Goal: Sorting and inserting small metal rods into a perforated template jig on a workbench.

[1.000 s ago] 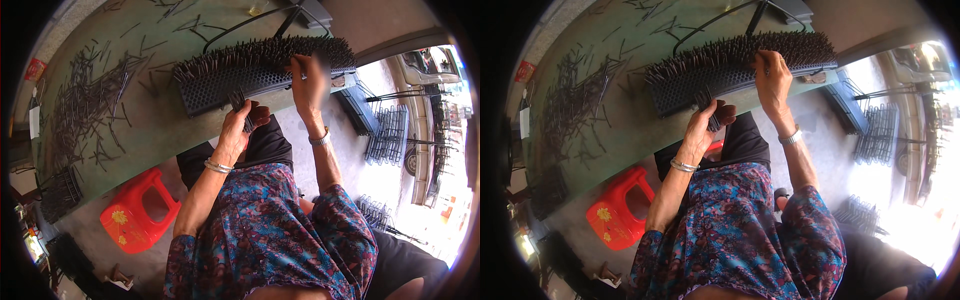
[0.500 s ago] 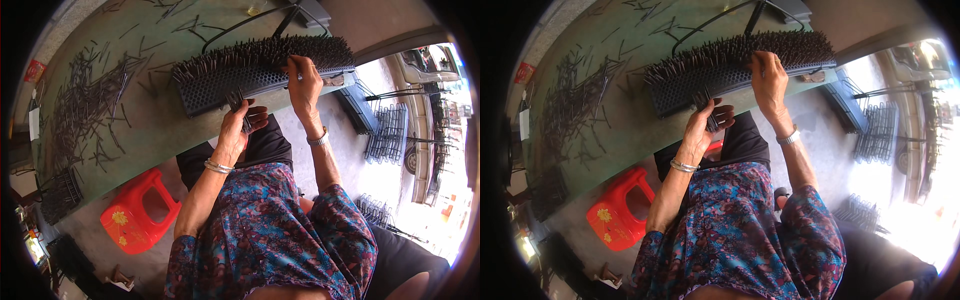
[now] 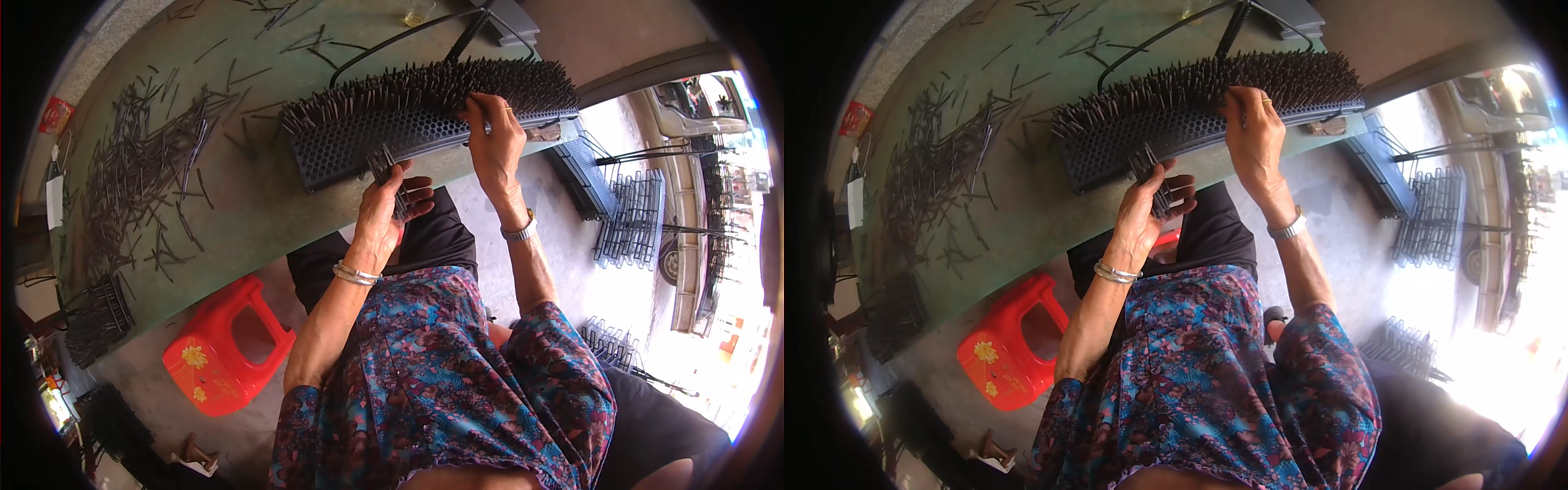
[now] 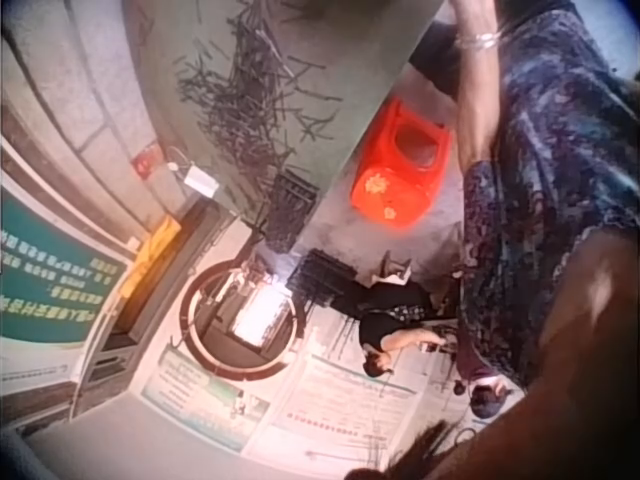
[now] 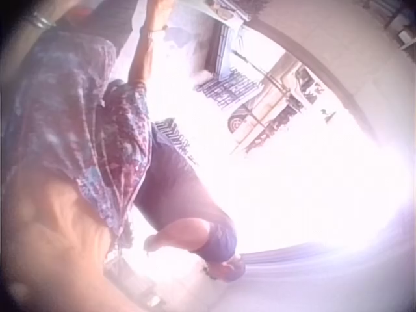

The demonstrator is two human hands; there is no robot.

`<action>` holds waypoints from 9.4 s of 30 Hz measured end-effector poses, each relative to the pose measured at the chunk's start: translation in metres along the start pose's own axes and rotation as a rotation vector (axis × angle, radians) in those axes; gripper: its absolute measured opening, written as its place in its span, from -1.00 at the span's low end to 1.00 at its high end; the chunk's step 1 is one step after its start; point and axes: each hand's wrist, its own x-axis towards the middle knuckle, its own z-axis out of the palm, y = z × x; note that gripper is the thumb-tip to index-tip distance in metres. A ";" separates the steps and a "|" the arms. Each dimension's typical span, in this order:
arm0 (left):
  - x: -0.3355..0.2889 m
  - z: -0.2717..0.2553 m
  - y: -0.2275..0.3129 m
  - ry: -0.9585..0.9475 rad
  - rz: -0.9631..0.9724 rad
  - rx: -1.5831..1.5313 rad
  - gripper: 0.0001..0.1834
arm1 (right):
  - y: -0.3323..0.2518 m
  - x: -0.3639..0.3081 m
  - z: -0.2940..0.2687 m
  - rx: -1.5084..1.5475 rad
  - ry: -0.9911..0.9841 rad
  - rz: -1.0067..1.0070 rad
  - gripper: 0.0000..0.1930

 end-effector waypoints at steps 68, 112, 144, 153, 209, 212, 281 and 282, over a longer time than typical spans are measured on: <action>-0.004 0.011 -0.009 0.108 0.151 0.132 -0.65 | 0.004 -0.007 -0.028 0.161 -0.034 0.145 -0.94; -0.019 0.015 -0.008 0.024 0.107 0.082 -0.73 | 0.015 -0.013 -0.015 -0.203 -0.127 0.073 -0.83; -0.006 0.012 -0.001 -0.001 0.144 0.143 -0.65 | -0.017 0.009 0.004 0.367 -0.049 0.254 -0.93; -0.016 0.021 0.006 0.074 0.094 0.140 -0.67 | -0.004 0.015 0.016 0.276 -0.081 0.131 -0.95; -0.007 0.005 -0.009 -0.046 0.176 0.122 -0.62 | -0.002 0.005 -0.011 0.160 -0.047 0.126 -0.97; -0.006 0.002 -0.009 -0.056 0.151 0.094 -0.63 | -0.002 0.006 -0.010 0.135 -0.061 0.112 -0.97; -0.026 0.005 0.010 -0.208 0.017 0.406 -0.62 | -0.023 -0.014 -0.026 0.675 -0.873 0.553 -0.78; -0.026 0.004 0.010 -0.207 0.017 0.405 -0.62 | -0.022 -0.014 -0.027 0.676 -0.890 0.548 -0.80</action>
